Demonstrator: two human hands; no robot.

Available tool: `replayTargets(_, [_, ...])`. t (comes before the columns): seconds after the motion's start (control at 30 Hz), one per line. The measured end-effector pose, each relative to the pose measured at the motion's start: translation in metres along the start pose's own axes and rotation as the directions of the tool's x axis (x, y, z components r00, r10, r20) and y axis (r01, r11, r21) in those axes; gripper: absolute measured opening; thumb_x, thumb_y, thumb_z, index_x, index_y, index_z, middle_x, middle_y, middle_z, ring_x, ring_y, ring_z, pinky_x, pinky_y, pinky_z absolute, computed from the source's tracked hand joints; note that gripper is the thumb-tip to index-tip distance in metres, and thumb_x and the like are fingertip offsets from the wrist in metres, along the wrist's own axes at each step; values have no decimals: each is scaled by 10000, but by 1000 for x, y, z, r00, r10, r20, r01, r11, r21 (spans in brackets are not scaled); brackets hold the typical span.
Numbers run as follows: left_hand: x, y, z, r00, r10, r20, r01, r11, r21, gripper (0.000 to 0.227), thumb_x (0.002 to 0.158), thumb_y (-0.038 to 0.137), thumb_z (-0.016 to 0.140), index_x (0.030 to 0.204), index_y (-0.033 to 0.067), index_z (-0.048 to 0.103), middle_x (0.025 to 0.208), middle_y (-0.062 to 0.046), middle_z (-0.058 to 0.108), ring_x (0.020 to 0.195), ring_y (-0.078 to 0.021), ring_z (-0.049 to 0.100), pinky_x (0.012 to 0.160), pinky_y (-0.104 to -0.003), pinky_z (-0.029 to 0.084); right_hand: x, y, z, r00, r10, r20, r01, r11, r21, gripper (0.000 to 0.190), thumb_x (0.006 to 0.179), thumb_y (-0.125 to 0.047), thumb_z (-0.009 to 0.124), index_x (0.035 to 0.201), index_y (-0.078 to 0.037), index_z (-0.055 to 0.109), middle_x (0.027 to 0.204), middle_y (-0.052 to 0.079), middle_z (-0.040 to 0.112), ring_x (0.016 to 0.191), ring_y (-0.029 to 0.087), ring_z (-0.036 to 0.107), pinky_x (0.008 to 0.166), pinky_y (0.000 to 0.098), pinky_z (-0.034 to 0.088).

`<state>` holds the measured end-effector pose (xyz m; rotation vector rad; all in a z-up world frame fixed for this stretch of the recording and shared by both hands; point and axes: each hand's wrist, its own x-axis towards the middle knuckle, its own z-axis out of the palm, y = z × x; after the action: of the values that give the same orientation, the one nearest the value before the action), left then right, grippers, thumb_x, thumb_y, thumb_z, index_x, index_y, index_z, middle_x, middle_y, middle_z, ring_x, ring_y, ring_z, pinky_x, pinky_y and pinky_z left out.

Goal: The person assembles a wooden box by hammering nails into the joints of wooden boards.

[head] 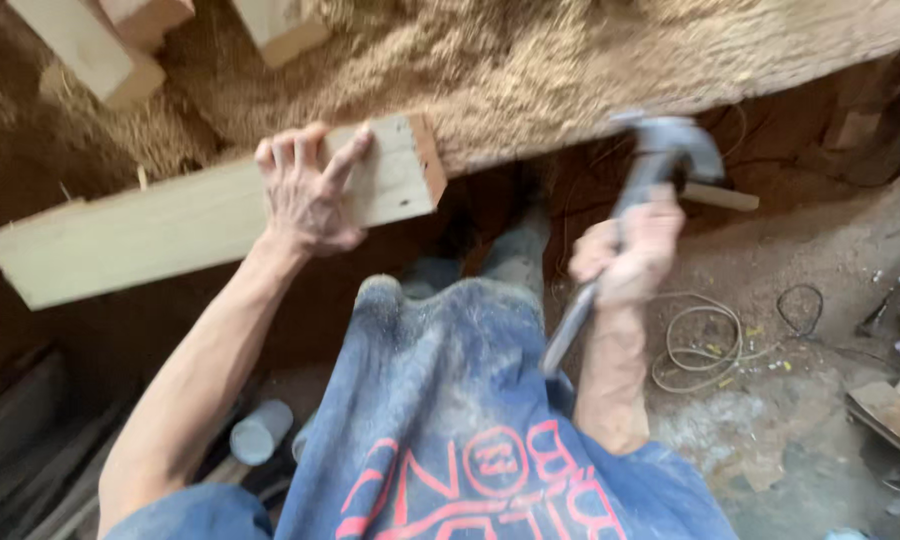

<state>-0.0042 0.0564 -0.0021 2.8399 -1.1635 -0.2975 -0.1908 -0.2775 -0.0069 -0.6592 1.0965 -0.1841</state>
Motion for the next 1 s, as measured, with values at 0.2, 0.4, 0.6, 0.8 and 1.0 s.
replayTargets(0.2, [2, 6, 4, 1000, -15, -9, 15, 1000, 6, 1223, 497, 226, 813, 1614, 364, 332, 1339, -185, 412, 1249, -353, 424, 1075, -538, 304, -84, 82, 37, 832, 430, 350, -372, 901, -223, 347, 1054, -260, 448, 1385, -308, 356, 561, -7, 395, 343, 99, 379, 315, 265, 355])
replayTargets(0.4, [-2, 10, -6, 998, -18, 58, 20, 999, -41, 1247, 433, 219, 804, 1584, 339, 340, 1312, -192, 413, 1238, -387, 414, 1030, -560, 295, -27, 21, 7, 962, 97, 256, -39, 975, -221, 365, 1116, -208, 451, 1469, -172, 366, 620, 28, 442, 385, 115, 405, 309, 284, 336])
replayTargets(0.6, [1, 9, -5, 999, -17, 31, 17, 1000, -23, 1187, 485, 211, 811, 1580, 353, 374, 1331, -174, 407, 1245, -367, 415, 1051, -545, 285, -54, 35, 17, 984, 103, 146, -89, 991, -98, 386, 1084, -245, 413, 1461, -291, 342, 622, 26, 431, 390, 116, 409, 335, 270, 368])
replayTargets(0.8, [5, 11, -14, 995, -48, 87, 49, 999, -11, 1206, 441, 220, 811, 1560, 338, 379, 1300, -174, 402, 1238, -390, 412, 1041, -556, 282, -61, 61, 36, 822, 452, 346, -362, 885, -293, 413, 1060, -242, 465, 1454, -276, 349, 628, 42, 443, 391, 97, 387, 324, 256, 333])
replayTargets(1.0, [2, 11, -2, 994, -49, 97, 50, 999, -6, 1230, 440, 229, 817, 1583, 332, 376, 1324, -195, 414, 1253, -382, 415, 1062, -546, 295, -59, 57, 27, 859, 412, 303, -323, 896, -304, 502, 1036, -221, 514, 1502, -266, 335, 660, 48, 466, 419, 102, 410, 354, 265, 355])
